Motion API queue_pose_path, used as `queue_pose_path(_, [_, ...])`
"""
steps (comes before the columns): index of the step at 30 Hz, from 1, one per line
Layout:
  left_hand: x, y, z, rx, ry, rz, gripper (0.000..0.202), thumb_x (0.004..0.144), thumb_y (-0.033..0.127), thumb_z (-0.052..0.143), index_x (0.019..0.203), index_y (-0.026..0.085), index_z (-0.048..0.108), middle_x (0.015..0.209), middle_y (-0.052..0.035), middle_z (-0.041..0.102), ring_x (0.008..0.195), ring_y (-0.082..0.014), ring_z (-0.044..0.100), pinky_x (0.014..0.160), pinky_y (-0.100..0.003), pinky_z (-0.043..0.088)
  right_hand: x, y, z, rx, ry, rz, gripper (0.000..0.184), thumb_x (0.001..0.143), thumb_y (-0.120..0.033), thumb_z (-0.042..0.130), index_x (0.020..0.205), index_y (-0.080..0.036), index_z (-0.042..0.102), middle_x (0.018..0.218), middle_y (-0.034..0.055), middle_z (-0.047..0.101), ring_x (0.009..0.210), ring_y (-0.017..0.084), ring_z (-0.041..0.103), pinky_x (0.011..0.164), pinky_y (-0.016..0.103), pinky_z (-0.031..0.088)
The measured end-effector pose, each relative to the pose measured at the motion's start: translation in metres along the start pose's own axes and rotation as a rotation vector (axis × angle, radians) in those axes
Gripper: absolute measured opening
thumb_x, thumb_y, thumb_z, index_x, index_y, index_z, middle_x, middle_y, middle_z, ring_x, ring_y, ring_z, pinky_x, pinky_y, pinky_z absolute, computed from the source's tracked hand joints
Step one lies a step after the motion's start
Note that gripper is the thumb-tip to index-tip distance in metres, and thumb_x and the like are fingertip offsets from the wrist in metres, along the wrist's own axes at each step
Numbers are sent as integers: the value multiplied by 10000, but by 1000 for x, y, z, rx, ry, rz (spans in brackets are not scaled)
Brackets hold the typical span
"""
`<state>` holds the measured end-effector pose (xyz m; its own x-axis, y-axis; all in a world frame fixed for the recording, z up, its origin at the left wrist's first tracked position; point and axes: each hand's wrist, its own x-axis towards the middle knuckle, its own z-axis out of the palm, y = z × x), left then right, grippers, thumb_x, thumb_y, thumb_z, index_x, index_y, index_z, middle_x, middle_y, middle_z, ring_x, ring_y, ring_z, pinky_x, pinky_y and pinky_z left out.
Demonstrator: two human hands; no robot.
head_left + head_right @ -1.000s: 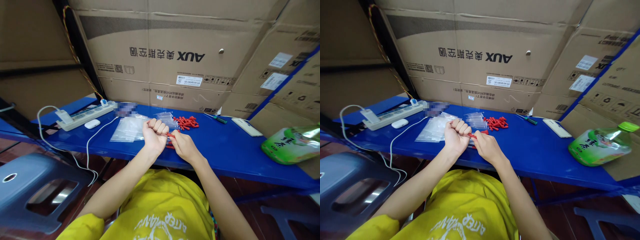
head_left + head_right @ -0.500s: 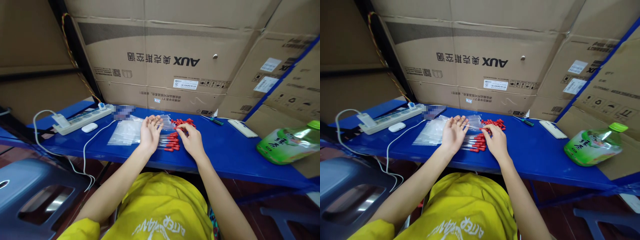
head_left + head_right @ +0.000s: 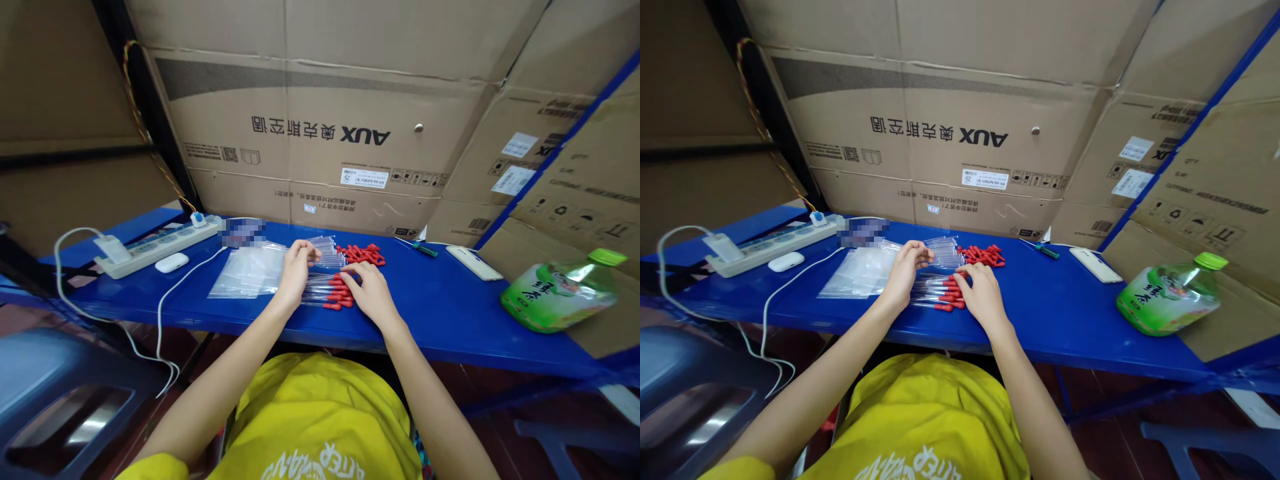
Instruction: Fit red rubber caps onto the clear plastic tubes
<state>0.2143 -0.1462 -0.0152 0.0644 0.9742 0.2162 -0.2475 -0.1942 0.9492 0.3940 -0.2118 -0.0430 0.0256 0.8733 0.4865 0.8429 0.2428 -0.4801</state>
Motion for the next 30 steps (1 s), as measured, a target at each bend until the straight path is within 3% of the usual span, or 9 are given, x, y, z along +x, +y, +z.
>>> queue_pose_path(6, [-2, -7, -3, 269, -56, 217, 136, 961, 267, 496, 857, 213, 565, 827, -3, 709, 799, -163, 650, 779, -269, 465, 13, 21, -21, -70, 62, 26, 209, 1043, -210, 545, 1078, -213, 751, 1120, 87, 773, 1060, 264, 685, 955, 391, 488])
queue_pose_path(10, [-9, -8, -4, 580, -154, 333, 150, 998, 209, 458, 985, 233, 606, 949, -20, 752, 928, -211, 705, 872, -331, 481, 40, 28, -39, -241, -104, -67, 207, 1015, -170, 577, 1076, -221, 769, 1091, 87, 753, 1036, 262, 660, 945, 382, 469])
queue_pose_path(14, [-13, -11, -2, 923, -312, 453, 208, 933, 84, 479, 970, 222, 630, 1004, -53, 753, 969, -246, 698, 904, -361, 482, 64, 28, -39, -412, -306, -249, 123, 972, -223, 693, 1025, -219, 803, 1072, 100, 671, 1048, 270, 577, 937, 377, 451])
queue_pose_path(17, [-14, -14, -2, 1040, -372, 462, 197, 931, 79, 511, 985, 214, 645, 1055, -63, 759, 989, -257, 694, 919, -378, 485, 68, 28, -32, -449, -365, -313, 99, 950, -246, 735, 1017, -209, 797, 1046, 94, 630, 1044, 266, 543, 930, 378, 445])
queue_pose_path(23, [-17, -12, -1, 1219, -358, 407, 137, 1016, 206, 524, 989, 217, 657, 1073, -71, 752, 1030, -281, 672, 937, -418, 456, 61, 24, -26, -566, -336, -358, 105, 940, -250, 738, 1024, -204, 778, 1092, 117, 621, 1064, 300, 518, 899, 408, 439])
queue_pose_path(30, [-20, -7, 2, 1232, -354, 391, 167, 1040, 243, 499, 1011, 217, 661, 1105, -80, 741, 1050, -280, 664, 934, -415, 446, 56, 18, -21, -610, -308, -334, 160, 1006, -246, 630, 1101, -176, 738, 1148, 154, 614, 1088, 310, 524, 907, 411, 442])
